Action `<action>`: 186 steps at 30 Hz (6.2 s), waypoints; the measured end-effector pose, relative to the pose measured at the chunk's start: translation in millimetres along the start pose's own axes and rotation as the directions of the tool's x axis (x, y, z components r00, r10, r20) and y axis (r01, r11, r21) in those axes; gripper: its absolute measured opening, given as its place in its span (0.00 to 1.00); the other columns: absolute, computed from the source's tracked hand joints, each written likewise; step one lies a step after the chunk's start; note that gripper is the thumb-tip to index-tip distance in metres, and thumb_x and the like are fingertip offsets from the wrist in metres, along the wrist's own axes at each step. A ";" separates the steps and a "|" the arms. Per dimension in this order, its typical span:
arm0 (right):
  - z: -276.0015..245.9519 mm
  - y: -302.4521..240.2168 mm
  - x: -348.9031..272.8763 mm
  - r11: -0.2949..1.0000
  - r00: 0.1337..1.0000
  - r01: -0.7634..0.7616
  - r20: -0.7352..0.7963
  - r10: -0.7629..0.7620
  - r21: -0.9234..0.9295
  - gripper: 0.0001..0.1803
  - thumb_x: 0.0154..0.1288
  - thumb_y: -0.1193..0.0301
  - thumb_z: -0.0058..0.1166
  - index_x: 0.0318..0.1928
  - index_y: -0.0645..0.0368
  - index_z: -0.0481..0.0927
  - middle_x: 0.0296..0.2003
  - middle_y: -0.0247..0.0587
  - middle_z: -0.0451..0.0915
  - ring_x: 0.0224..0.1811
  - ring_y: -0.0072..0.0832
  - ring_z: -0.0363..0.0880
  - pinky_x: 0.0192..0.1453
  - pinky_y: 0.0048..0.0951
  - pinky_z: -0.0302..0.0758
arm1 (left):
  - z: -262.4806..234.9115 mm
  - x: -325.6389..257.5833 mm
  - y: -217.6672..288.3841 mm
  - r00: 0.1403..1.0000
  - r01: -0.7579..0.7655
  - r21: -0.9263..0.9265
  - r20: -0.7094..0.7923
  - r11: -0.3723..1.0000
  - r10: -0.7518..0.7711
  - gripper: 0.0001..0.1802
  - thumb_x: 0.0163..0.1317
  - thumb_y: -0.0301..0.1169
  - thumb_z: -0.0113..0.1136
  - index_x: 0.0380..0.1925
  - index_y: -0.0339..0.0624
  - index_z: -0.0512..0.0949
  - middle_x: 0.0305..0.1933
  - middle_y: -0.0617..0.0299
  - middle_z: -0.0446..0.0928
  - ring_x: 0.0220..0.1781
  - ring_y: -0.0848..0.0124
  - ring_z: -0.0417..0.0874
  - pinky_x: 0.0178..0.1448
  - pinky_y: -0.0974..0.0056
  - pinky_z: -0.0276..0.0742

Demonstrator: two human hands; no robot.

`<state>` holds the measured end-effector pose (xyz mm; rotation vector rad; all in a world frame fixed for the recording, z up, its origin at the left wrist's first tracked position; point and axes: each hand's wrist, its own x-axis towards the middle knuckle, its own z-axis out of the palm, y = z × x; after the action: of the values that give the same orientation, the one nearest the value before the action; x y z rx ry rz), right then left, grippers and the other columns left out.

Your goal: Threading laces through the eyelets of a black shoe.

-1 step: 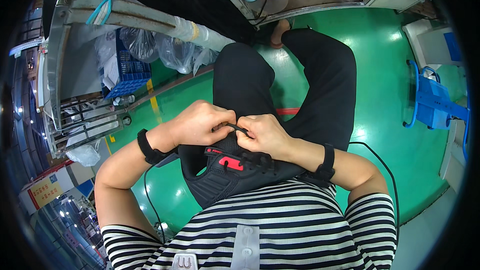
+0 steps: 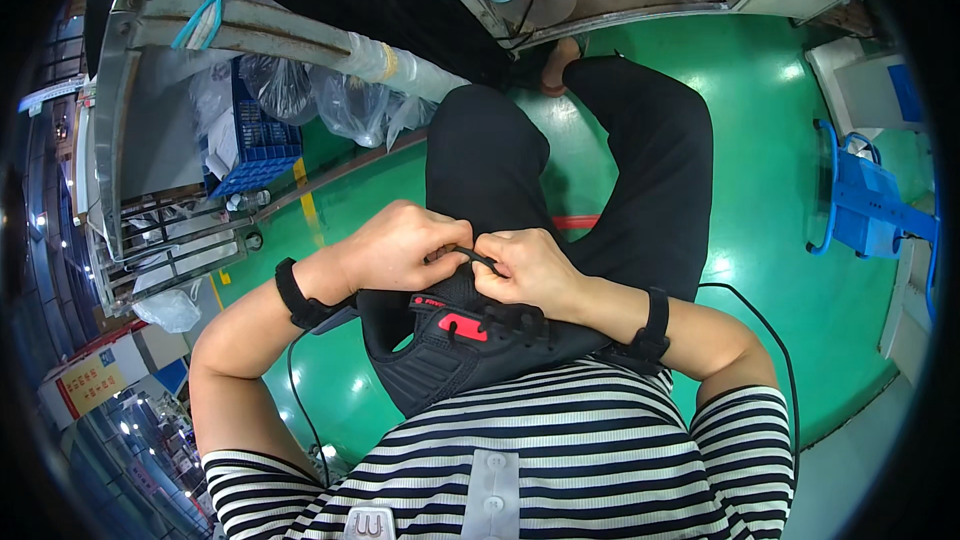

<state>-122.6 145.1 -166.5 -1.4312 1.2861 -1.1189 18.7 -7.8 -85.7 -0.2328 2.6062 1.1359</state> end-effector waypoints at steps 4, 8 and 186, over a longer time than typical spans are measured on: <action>0.1 -2.3 -3.5 0.980 0.991 -0.131 -0.015 0.134 0.149 0.07 0.57 0.72 0.60 0.32 0.64 0.79 0.19 0.41 0.72 0.17 0.30 0.72 0.24 0.33 0.69 | 0.6 1.9 -2.1 1.000 0.002 -0.061 -0.008 0.998 -0.003 0.05 0.53 0.26 0.60 0.31 0.41 0.78 0.23 0.57 0.77 0.23 0.58 0.79 0.27 0.58 0.72; -4.8 -7.4 -5.4 0.996 0.995 -0.063 -0.071 0.067 0.062 0.09 0.56 0.72 0.61 0.36 0.65 0.81 0.21 0.41 0.74 0.18 0.30 0.73 0.24 0.31 0.69 | -2.7 4.2 -3.8 1.000 -0.005 -0.096 0.029 0.995 0.008 0.06 0.52 0.26 0.61 0.31 0.41 0.78 0.24 0.57 0.78 0.24 0.58 0.80 0.28 0.58 0.73; -15.8 -5.2 9.6 0.979 0.994 -0.107 0.006 0.107 0.176 0.04 0.64 0.76 0.60 0.38 0.63 0.82 0.31 0.37 0.78 0.28 0.24 0.76 0.31 0.26 0.71 | -7.9 -11.2 -6.4 1.000 -0.016 -0.151 -0.006 0.988 0.015 0.06 0.57 0.25 0.63 0.33 0.39 0.76 0.30 0.58 0.80 0.31 0.59 0.83 0.36 0.58 0.77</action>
<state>-136.4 135.2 -157.6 -1.2162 1.2200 -1.1337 29.3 -17.6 -81.3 -0.2479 2.5316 1.3418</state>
